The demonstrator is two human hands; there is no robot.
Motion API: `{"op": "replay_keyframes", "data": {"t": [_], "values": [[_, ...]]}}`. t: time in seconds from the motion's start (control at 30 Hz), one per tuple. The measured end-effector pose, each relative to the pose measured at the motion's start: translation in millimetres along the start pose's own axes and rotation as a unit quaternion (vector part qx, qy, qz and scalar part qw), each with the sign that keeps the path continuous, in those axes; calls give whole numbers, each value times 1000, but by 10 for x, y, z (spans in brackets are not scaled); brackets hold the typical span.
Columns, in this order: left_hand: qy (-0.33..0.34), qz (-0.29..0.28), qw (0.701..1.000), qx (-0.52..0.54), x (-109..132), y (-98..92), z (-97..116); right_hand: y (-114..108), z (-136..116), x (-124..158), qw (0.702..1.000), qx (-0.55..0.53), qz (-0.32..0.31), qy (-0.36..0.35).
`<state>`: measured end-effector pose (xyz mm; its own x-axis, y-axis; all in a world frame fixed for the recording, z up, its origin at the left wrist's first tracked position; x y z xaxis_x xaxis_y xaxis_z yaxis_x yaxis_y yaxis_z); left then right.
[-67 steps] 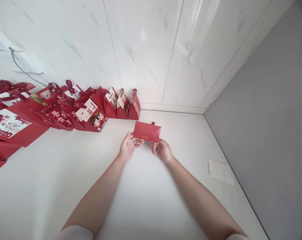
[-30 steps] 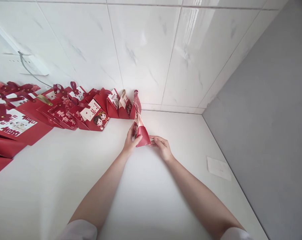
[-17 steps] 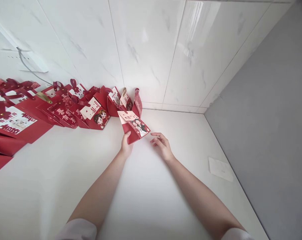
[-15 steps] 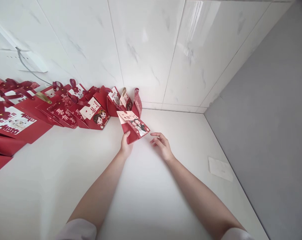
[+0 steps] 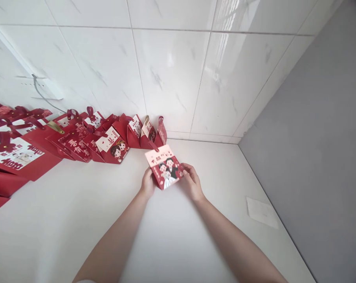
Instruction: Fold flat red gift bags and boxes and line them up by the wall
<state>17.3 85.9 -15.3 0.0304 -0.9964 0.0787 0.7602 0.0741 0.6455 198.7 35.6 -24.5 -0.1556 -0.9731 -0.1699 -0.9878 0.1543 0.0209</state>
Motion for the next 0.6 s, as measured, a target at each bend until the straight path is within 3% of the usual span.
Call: {"op": "replay_keyframes", "data": {"t": [0.2,0.47,0.6], "values": [[89,-23,991,-92,-4,-1,44,7,-45,8,999,29,-20,-40],[63,-130,976,-162,70,82,143,20,-132,83,990,91,-34,-100],[42,-129,969,-208,108,60,306,59,-231,242,964,198,-14,-177]]}}
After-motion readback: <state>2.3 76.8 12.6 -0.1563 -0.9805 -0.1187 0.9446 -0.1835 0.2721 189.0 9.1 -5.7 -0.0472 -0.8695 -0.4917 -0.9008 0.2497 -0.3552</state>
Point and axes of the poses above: each hand's wrist, its own x-axis away from the middle knuckle, its own y-axis out of the palm, z = x × y, the point moved 2 cm from there along -x, towards the middle knuckle, and after that the axes turned 10 degrees about x, right-handed, at the moved point
